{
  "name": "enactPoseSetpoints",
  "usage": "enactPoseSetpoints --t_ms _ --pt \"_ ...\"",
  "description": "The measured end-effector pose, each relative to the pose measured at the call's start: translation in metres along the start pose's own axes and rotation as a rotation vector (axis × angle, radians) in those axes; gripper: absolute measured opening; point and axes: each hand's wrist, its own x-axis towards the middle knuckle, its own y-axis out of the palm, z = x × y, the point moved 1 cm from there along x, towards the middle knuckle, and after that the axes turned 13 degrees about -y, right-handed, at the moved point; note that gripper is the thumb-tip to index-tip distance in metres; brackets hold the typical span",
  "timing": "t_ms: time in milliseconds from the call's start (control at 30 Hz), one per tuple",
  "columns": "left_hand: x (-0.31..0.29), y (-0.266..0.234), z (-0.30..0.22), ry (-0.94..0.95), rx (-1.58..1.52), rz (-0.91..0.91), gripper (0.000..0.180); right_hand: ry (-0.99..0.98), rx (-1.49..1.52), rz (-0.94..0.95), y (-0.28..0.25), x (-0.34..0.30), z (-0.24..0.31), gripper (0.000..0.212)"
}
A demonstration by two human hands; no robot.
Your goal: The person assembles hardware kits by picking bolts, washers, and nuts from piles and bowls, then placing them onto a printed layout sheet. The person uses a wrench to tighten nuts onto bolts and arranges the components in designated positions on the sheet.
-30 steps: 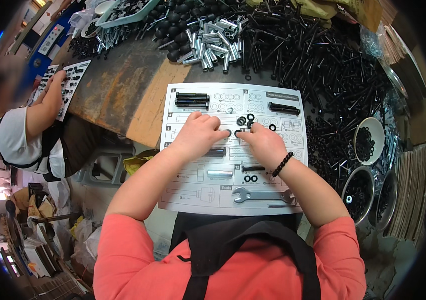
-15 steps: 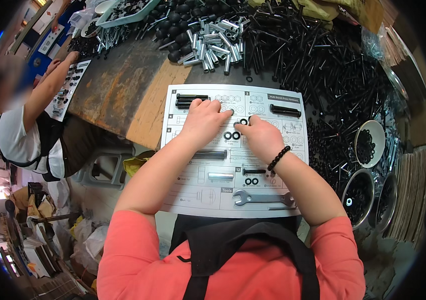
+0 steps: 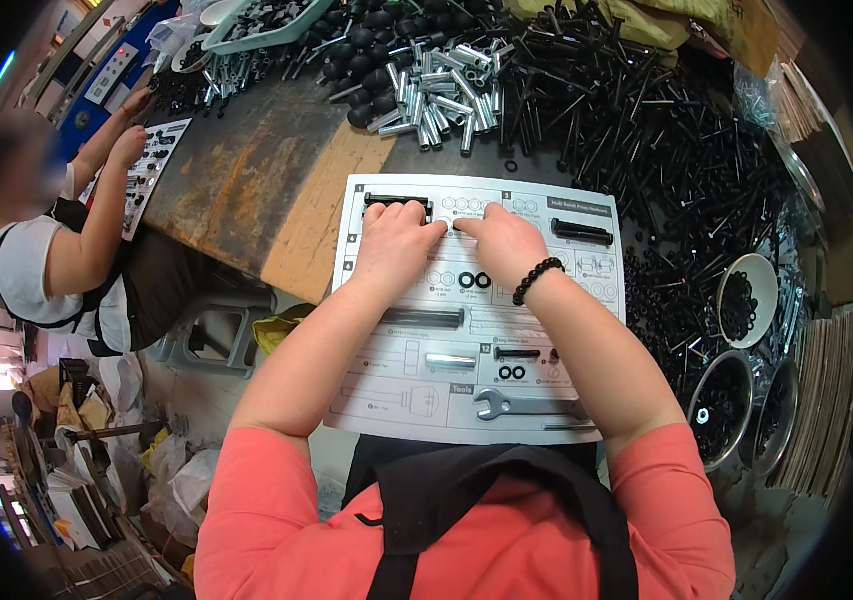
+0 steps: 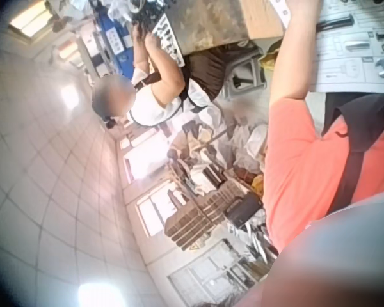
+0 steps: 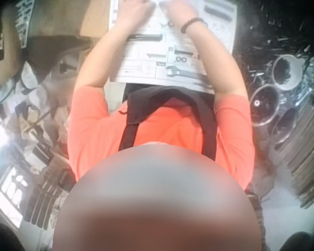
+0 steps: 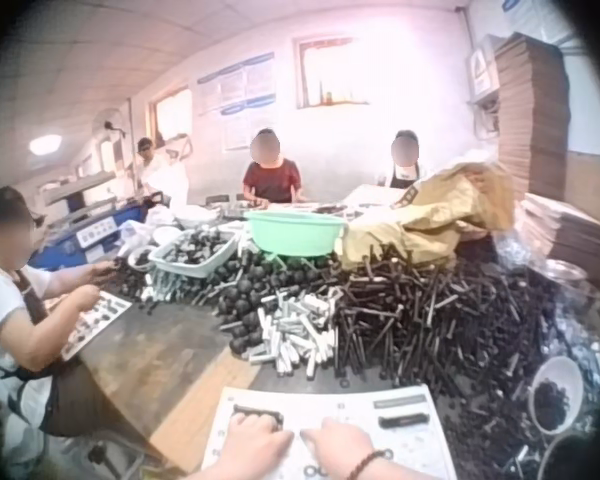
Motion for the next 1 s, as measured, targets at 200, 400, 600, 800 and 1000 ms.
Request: enactPoseSetpoints --t_ms 200,400,600,800,1000 --pt "-0.002 0.002 -0.007 0.082 -0.127 0.021 0.036 -0.009 -0.005 -0.107 -0.021 -0.027 -0.034 0.036" --pt "0.0 0.011 -0.036 0.23 -0.108 0.112 0.037 -0.001 -0.025 0.043 -0.023 -0.049 -0.039 0.031" --pt "0.004 0.01 -0.033 0.151 -0.023 0.104 0.032 -0.02 -0.075 -0.031 -0.01 -0.047 -0.042 0.035" --pt "0.012 0.014 -0.024 0.09 0.02 -0.016 0.026 -0.005 -0.022 -0.032 -0.011 -0.025 -0.03 0.033" --pt "0.013 0.013 -0.026 0.09 -0.077 0.006 0.03 0.035 0.035 -0.052 -0.02 -0.038 -0.042 0.032"
